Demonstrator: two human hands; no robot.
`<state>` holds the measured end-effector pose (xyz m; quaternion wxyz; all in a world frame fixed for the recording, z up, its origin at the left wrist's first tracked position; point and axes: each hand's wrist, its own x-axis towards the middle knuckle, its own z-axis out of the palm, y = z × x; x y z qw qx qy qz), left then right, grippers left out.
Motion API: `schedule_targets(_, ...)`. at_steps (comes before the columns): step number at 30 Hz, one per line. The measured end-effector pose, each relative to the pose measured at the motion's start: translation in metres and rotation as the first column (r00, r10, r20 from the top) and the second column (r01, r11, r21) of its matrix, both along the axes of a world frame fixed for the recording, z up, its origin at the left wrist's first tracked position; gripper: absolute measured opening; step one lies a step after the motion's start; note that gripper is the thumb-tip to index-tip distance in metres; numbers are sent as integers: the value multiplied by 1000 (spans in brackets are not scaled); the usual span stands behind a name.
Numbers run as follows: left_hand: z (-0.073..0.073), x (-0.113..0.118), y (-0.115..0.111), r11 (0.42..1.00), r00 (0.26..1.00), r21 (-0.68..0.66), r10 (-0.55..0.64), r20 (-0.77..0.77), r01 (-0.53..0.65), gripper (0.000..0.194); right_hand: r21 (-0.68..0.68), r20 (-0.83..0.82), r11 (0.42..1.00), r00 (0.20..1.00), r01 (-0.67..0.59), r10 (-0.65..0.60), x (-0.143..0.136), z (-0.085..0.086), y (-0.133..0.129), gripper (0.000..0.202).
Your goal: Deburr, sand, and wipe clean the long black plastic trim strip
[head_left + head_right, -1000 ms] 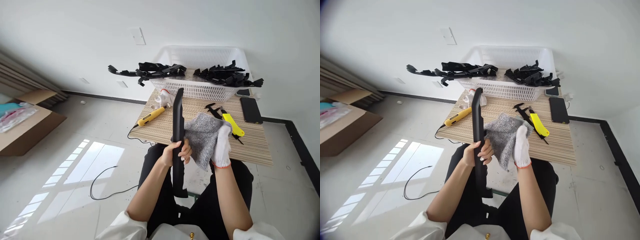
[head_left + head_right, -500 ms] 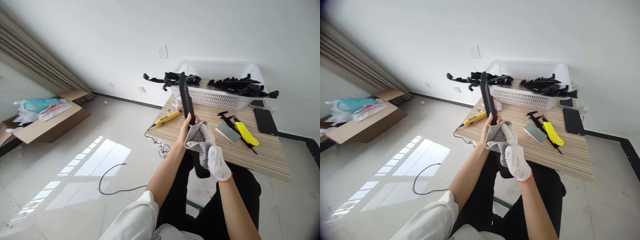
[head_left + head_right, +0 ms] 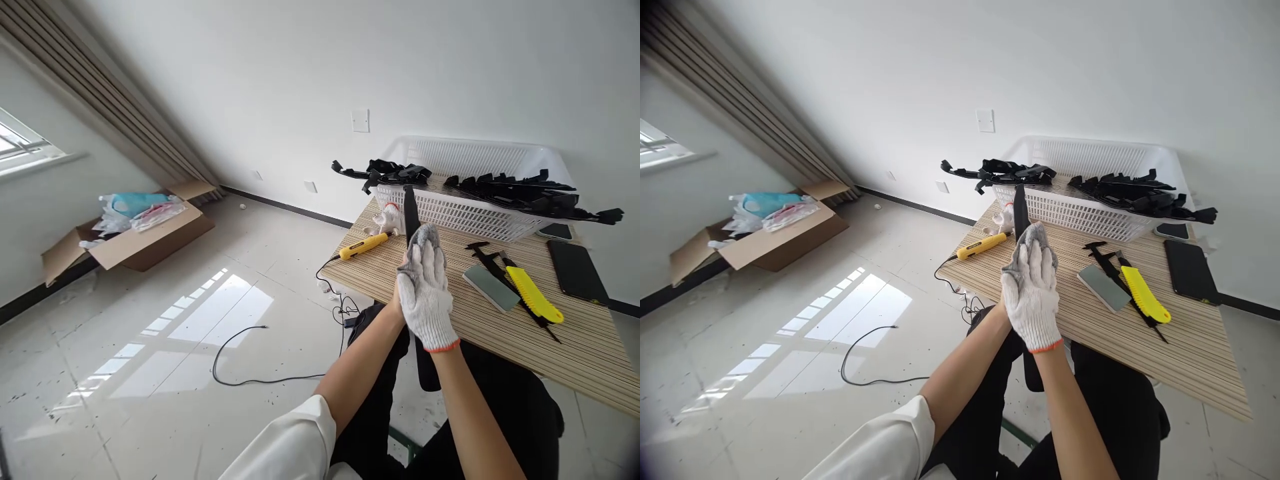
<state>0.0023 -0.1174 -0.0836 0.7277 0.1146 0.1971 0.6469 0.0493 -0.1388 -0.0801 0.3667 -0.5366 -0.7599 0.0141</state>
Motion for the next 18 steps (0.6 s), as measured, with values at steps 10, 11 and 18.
schedule_targets(10,17,-15,3,993,998,-106,-54,36,58,50,-41,47,998,998,-38,40,24,-8,-84,61)
schedule_targets(11,19,-16,2,991,998,-117,-54,29,57,51,-48,45,999,999,-24,26,27,-10,-98,60)
schedule_targets(18,18,-8,3,991,1000,-133,5,-30,-9,47,-47,76,999,997,1,3,30,-11,-108,60)
